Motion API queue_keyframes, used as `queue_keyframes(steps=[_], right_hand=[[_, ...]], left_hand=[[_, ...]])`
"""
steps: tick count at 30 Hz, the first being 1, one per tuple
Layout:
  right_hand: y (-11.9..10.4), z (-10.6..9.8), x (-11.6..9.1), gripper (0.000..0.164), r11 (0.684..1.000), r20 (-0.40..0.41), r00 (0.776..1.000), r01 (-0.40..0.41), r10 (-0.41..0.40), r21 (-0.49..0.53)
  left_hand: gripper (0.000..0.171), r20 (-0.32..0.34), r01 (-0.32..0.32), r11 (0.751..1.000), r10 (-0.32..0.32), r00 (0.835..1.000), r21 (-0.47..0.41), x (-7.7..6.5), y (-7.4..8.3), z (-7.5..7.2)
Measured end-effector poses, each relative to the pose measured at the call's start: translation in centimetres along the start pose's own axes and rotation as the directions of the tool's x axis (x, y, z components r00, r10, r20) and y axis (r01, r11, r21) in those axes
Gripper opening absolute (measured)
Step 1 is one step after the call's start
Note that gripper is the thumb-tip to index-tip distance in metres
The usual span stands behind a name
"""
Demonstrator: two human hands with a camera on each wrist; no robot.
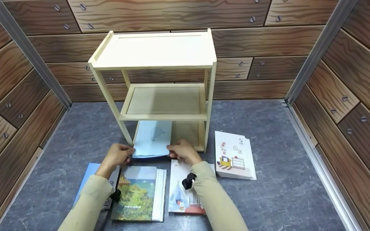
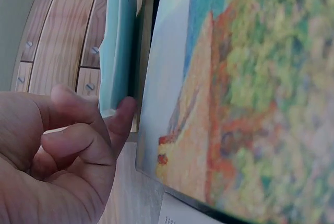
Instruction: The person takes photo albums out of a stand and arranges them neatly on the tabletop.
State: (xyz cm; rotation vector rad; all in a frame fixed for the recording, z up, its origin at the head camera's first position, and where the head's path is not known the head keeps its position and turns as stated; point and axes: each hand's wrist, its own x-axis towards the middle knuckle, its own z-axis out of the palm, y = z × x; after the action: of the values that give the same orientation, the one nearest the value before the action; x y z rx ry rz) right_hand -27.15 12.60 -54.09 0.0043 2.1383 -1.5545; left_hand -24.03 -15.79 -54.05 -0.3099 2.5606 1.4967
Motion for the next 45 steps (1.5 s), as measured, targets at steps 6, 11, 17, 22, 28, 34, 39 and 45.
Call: queue_keyframes(steps=[6, 11, 17, 22, 28, 34, 39, 45], right_hand=[[0.1, 0.1, 0.4, 0.025, 0.996, 0.042, 0.999, -0.036, 0.033, 0.079], [0.0, 0.2, 0.6, 0.021, 0.993, 0.057, 0.997, -0.051, 0.045, 0.103], [0.1, 0.1, 0.4, 0.018, 0.986, 0.092, 0.995, -0.055, 0.041, 0.158], [0.3, 0.0, 0.3, 0.02, 0.976, 0.131, 0.99, -0.07, 0.044, 0.207], [0.5, 0.0, 0.2, 0.019, 0.969, 0.15, 0.988, -0.079, 0.045, 0.234], [0.8, 0.3, -0.2, 0.046, 0.964, 0.138, 0.989, -0.084, 0.049, 0.253], [1.1, 0.5, -0.6, 0.04, 0.97, 0.143, 0.99, -0.043, 0.008, 0.241], [1.6, 0.7, -1.1, 0.038, 0.984, 0.121, 0.992, 0.007, -0.029, 0.176]], left_hand=[[0.023, 0.038, 0.018, 0.998, -0.016, 0.999, -0.062, 0.3, 0.0, 0.2], [0.031, 0.053, 0.04, 0.994, -0.034, 0.998, -0.105, 0.4, -0.1, 0.3], [0.022, 0.072, 0.062, 0.989, -0.052, 0.996, -0.136, 0.3, 0.1, 0.2], [0.018, 0.103, 0.075, 0.983, -0.058, 0.993, -0.167, 0.1, 0.1, 0.0], [0.016, 0.121, 0.081, 0.979, -0.058, 0.991, -0.188, -0.2, 0.0, 0.0], [0.021, 0.125, 0.061, 0.98, -0.037, 0.991, -0.19, -0.4, -0.2, -0.1], [0.019, 0.124, 0.053, 0.982, -0.031, 0.992, -0.183, -0.8, -0.3, -0.2], [0.021, 0.134, 0.047, 0.986, -0.025, 0.991, -0.16, -1.4, -0.4, -0.5]])
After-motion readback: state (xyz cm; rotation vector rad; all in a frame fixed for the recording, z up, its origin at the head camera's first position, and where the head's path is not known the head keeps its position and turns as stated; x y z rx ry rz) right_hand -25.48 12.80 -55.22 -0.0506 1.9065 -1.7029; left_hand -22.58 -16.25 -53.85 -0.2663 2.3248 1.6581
